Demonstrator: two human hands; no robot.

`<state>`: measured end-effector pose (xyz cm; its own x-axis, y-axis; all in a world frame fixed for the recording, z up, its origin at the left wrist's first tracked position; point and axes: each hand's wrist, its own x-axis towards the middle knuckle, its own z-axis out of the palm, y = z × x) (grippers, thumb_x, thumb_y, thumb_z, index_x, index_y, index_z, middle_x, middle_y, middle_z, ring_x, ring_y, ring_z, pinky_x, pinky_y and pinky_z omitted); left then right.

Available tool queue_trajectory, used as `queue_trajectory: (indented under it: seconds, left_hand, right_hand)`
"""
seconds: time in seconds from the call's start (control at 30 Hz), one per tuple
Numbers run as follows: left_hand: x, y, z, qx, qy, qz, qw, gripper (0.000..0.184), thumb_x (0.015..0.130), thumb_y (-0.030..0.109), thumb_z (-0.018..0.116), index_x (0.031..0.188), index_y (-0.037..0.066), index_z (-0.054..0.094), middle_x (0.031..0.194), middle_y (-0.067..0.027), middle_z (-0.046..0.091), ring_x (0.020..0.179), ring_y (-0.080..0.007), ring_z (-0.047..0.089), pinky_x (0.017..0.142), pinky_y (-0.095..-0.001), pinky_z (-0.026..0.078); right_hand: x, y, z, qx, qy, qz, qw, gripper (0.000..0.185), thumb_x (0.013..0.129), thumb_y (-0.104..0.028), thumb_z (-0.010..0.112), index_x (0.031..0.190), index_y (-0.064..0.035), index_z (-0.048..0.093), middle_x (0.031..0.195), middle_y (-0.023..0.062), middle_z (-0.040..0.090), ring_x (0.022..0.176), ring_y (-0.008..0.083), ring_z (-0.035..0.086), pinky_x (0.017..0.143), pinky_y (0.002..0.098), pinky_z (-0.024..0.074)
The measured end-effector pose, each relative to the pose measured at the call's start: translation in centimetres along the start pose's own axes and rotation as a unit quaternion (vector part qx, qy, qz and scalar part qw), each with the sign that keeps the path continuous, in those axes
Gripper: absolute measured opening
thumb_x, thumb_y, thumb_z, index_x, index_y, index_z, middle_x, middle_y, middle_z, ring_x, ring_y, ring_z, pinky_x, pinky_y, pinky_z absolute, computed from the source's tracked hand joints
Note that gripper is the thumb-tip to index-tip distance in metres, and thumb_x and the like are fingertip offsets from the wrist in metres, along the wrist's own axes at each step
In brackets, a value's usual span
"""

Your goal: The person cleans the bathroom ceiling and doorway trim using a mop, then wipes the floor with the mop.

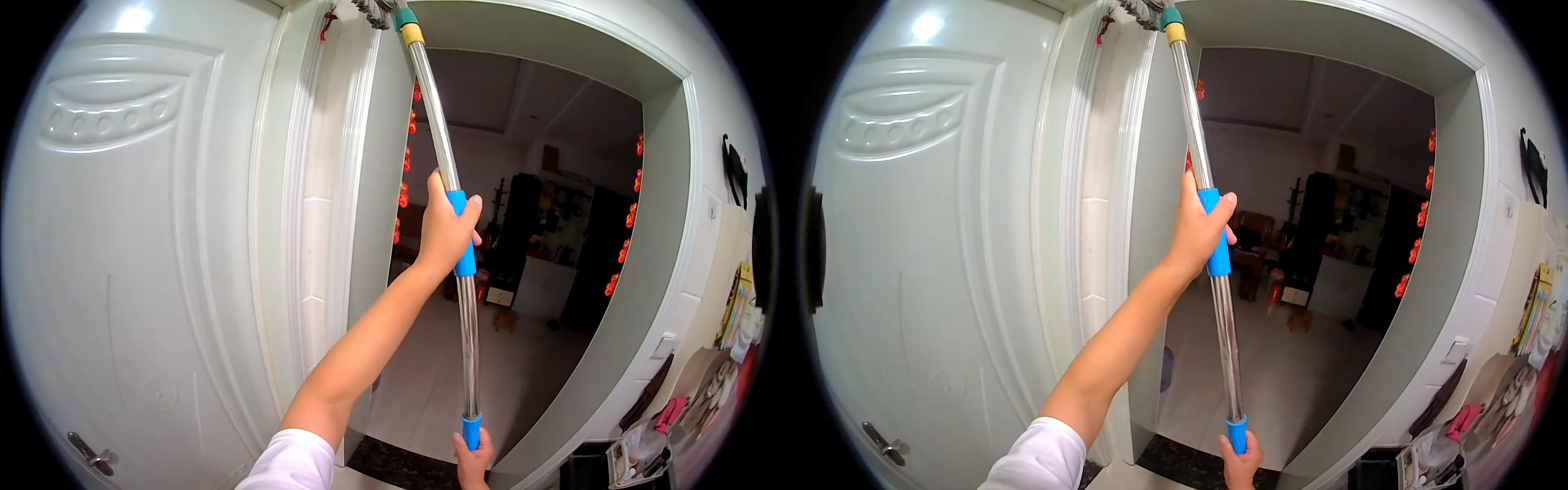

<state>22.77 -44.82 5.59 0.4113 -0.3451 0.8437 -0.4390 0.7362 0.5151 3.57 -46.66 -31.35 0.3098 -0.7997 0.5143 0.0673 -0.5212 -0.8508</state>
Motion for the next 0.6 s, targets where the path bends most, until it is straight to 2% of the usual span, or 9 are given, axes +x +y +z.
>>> queue_trajectory:
  seconds: [0.07, 0.13, 0.23, 0.33, 0.37, 0.43, 0.47, 0.5, 0.6]
  left_hand:
    - [-1.3, -0.1, -0.1, -0.055, -0.029, -0.011, 0.998, 0.048, 0.088, 0.022, 0.059, 0.124, 0.003, 0.033, 0.078, -0.0076, 0.052, 0.053, -0.0152, 0.059, 0.050, -0.0282, 0.048]
    - [-1.4, -0.3, -0.7, -0.056, -0.050, -0.006, 0.997, 0.043, 0.091, 0.030, 0.057, 0.119, 0.005, 0.037, 0.080, -0.0079, 0.054, 0.062, -0.0160, 0.062, 0.057, -0.0278, 0.050]
    - [-0.4, 0.4, -1.8, -0.215, -0.035, -0.070, 0.973, 0.043, 0.095, 0.042, 0.048, 0.116, 0.006, 0.041, 0.082, -0.0070, 0.055, 0.074, -0.0170, 0.065, 0.060, -0.0276, 0.051]
    - [-2.2, -2.9, -2.9, -0.214, -0.004, -0.116, 0.970, 0.035, 0.097, 0.036, 0.046, 0.112, 0.004, 0.044, 0.076, -0.0036, 0.053, 0.059, -0.0119, 0.056, 0.051, -0.0272, 0.048]
    - [-4.7, -3.0, -2.4, -0.226, 0.013, -0.142, 0.964, 0.033, 0.098, 0.035, 0.046, 0.109, 0.004, 0.044, 0.072, -0.0023, 0.050, 0.053, -0.0107, 0.049, 0.047, -0.0277, 0.047]
    - [-9.1, -5.4, -2.1, -0.272, -0.006, -0.174, 0.946, 0.032, 0.098, 0.035, 0.044, 0.109, 0.005, 0.043, 0.071, -0.0018, 0.047, 0.053, -0.0108, 0.048, 0.049, -0.0277, 0.047]
    - [-11.4, -6.3, -1.7, -0.280, -0.028, -0.184, 0.942, 0.031, 0.099, 0.035, 0.043, 0.109, 0.005, 0.043, 0.071, -0.0019, 0.047, 0.054, -0.0110, 0.049, 0.050, -0.0285, 0.048]
    - [-13.6, -7.3, -1.3, -0.299, -0.046, -0.198, 0.932, 0.032, 0.099, 0.035, 0.042, 0.109, 0.005, 0.043, 0.072, -0.0019, 0.048, 0.055, -0.0117, 0.050, 0.053, -0.0289, 0.049]
    - [-19.0, -8.2, 0.5, -0.309, -0.072, -0.266, 0.911, 0.032, 0.099, 0.036, 0.042, 0.108, 0.005, 0.043, 0.073, -0.0020, 0.048, 0.057, -0.0125, 0.053, 0.056, -0.0281, 0.050]
  right_hand:
    - [-0.9, -0.1, -0.7, -0.006, 0.028, 0.030, 0.999, 0.031, 0.079, -0.021, 0.074, 0.100, -0.0034, 0.060, 0.080, 0.0007, 0.054, 0.073, 0.0119, 0.048, 0.069, 0.0270, 0.0429]
    - [-3.7, 1.0, -2.2, -0.015, 0.025, 0.050, 0.998, 0.029, 0.079, -0.020, 0.074, 0.099, -0.0036, 0.061, 0.079, 0.0011, 0.055, 0.073, 0.0118, 0.049, 0.069, 0.0275, 0.0432]
    - [-9.3, 7.5, -4.9, -0.065, 0.035, 0.078, 0.994, 0.024, 0.078, -0.019, 0.073, 0.093, -0.0042, 0.062, 0.076, 0.0012, 0.057, 0.071, 0.0122, 0.049, 0.067, 0.0291, 0.0435]
    - [-16.2, 18.9, -8.7, -0.209, 0.031, 0.099, 0.972, 0.026, 0.076, -0.023, 0.074, 0.093, -0.0065, 0.063, 0.074, 0.0036, 0.057, 0.068, 0.0140, 0.050, 0.067, 0.0307, 0.0436]
    - [-16.7, 18.6, -9.6, -0.208, 0.029, 0.106, 0.972, 0.026, 0.076, -0.023, 0.074, 0.093, -0.0065, 0.063, 0.074, 0.0036, 0.057, 0.068, 0.0140, 0.050, 0.067, 0.0307, 0.0436]
    - [-16.5, 15.3, -11.6, -0.265, -0.109, 0.170, 0.943, 0.030, 0.075, -0.024, 0.074, 0.096, -0.0070, 0.062, 0.073, 0.0050, 0.058, 0.067, 0.0154, 0.051, 0.066, 0.0316, 0.0431]
    - [-14.6, 10.0, -11.4, -0.213, -0.148, 0.116, 0.959, 0.033, 0.075, -0.025, 0.073, 0.099, -0.0070, 0.060, 0.073, 0.0044, 0.058, 0.065, 0.0155, 0.052, 0.063, 0.0315, 0.0441]
    - [-13.7, 8.9, -10.8, -0.165, -0.121, 0.103, 0.973, 0.031, 0.076, -0.023, 0.072, 0.099, -0.0064, 0.059, 0.073, 0.0033, 0.059, 0.064, 0.0132, 0.054, 0.060, 0.0310, 0.0456]
    - [-9.6, 1.2, -9.9, 0.015, -0.117, 0.260, 0.958, 0.031, 0.076, -0.017, 0.072, 0.099, -0.0018, 0.059, 0.078, 0.0026, 0.061, 0.067, 0.0131, 0.056, 0.062, 0.0313, 0.0472]
